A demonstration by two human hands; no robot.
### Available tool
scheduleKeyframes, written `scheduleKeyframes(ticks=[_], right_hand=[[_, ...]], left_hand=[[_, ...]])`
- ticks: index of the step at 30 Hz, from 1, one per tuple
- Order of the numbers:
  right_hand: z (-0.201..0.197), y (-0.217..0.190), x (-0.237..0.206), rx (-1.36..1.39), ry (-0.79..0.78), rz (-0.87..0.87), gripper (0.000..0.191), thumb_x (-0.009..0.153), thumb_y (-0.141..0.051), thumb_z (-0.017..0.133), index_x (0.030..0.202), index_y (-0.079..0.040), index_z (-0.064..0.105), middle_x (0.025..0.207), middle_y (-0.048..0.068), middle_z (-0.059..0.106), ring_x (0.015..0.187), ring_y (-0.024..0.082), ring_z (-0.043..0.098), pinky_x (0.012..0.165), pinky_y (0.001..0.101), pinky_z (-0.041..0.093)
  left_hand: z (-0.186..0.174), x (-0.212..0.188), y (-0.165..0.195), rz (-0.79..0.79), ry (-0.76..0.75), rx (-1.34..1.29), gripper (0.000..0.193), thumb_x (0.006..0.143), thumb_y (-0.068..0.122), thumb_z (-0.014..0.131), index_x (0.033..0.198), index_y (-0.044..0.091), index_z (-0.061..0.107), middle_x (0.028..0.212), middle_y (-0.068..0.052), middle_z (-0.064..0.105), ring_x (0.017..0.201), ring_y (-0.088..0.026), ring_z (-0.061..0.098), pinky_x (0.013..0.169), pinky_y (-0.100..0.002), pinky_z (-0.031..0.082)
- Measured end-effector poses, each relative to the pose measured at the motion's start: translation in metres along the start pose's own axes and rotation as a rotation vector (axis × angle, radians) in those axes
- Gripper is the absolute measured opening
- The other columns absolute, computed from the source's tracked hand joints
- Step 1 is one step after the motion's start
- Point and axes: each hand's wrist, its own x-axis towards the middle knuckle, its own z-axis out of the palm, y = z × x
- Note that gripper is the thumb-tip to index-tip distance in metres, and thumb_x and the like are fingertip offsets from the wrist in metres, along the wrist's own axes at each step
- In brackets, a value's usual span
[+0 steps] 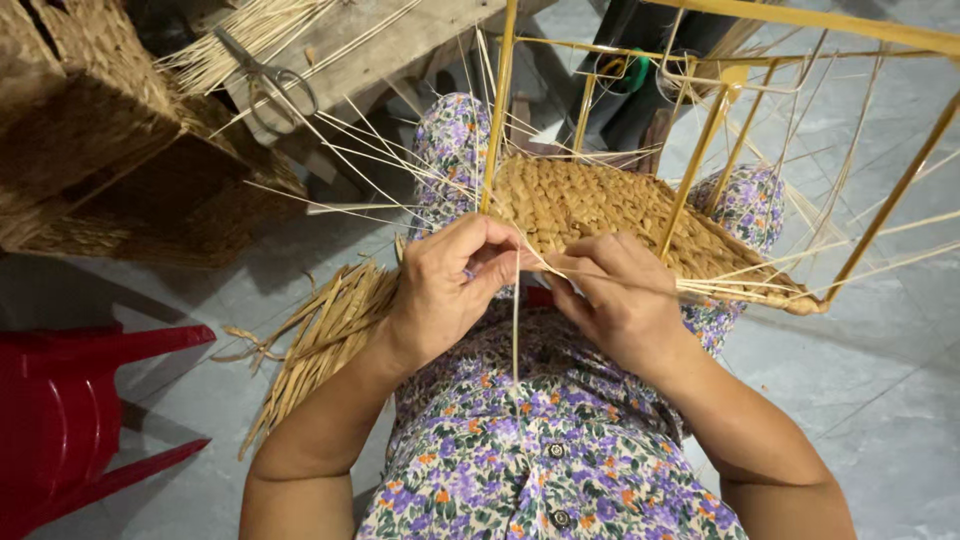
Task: The person trims excess woven fibers from a rectangular basket using scissors, then flips the basket to continue trimming the underside. The basket is held on the lap during the task.
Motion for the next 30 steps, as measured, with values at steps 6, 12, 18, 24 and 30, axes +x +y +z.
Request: scheduleKeyframes(ticks=[6,12,18,24,30], right_hand=[[-0.02,0.006,-0.007,0.558,0.048,0.536,0.01,0.104,-0.009,0.059,0.103,-0.003,0.067,0.099,0.008,0.071,0.086,0.015,0.068,0.075,0.0257,0.055],[-0.042,0.046,-0.005,0.88,0.309,0.597,0.015,0.115,-0.016,0.056,0.108,-0.004,0.062,0.089,0.008,0.071,0.069,0.009,0.061,0.061,0.021,0.048],[-0.057,0.092,0.005,1.057,0.497,0.47,0.021,0.124,-0.016,0.059,0.11,-0.001,0.062,0.089,0.011,0.069,0.067,0.011,0.061,0.055,0.0204,0.044],[-0.066,0.112,-0.001,0.889,0.556,0.47,0.023,0.123,-0.016,0.06,0.109,0.002,0.061,0.095,0.012,0.068,0.073,0.013,0.067,0.055,0.0235,0.049],[-0.083,0.119,-0.027,0.902,0.596,0.492,0.021,0.123,-0.015,0.062,0.114,0.005,0.061,0.094,0.015,0.069,0.078,0.017,0.07,0.063,0.0287,0.056]], left_hand=[[0.001,0.006,0.007,0.081,-0.06,0.089,0.034,0.088,0.022,0.081,0.114,0.004,0.068,0.099,-0.005,0.069,0.077,-0.013,0.071,0.065,-0.029,0.058],[0.025,0.026,0.019,0.214,-0.19,0.498,0.033,0.085,0.04,0.082,0.099,0.013,0.07,0.091,-0.006,0.062,0.084,-0.025,0.065,0.072,-0.039,0.055],[0.061,0.058,0.011,0.312,-0.332,0.334,0.042,0.079,0.042,0.081,0.101,0.008,0.069,0.094,-0.008,0.06,0.094,-0.028,0.061,0.076,-0.042,0.052],[0.071,0.055,0.002,0.31,-0.432,0.243,0.023,0.085,0.029,0.081,0.095,0.011,0.069,0.091,-0.005,0.062,0.091,-0.026,0.064,0.079,-0.04,0.052],[0.066,0.054,-0.002,0.155,-0.481,0.016,0.018,0.089,0.022,0.078,0.093,0.009,0.067,0.088,-0.005,0.064,0.089,-0.023,0.065,0.079,-0.038,0.052]])
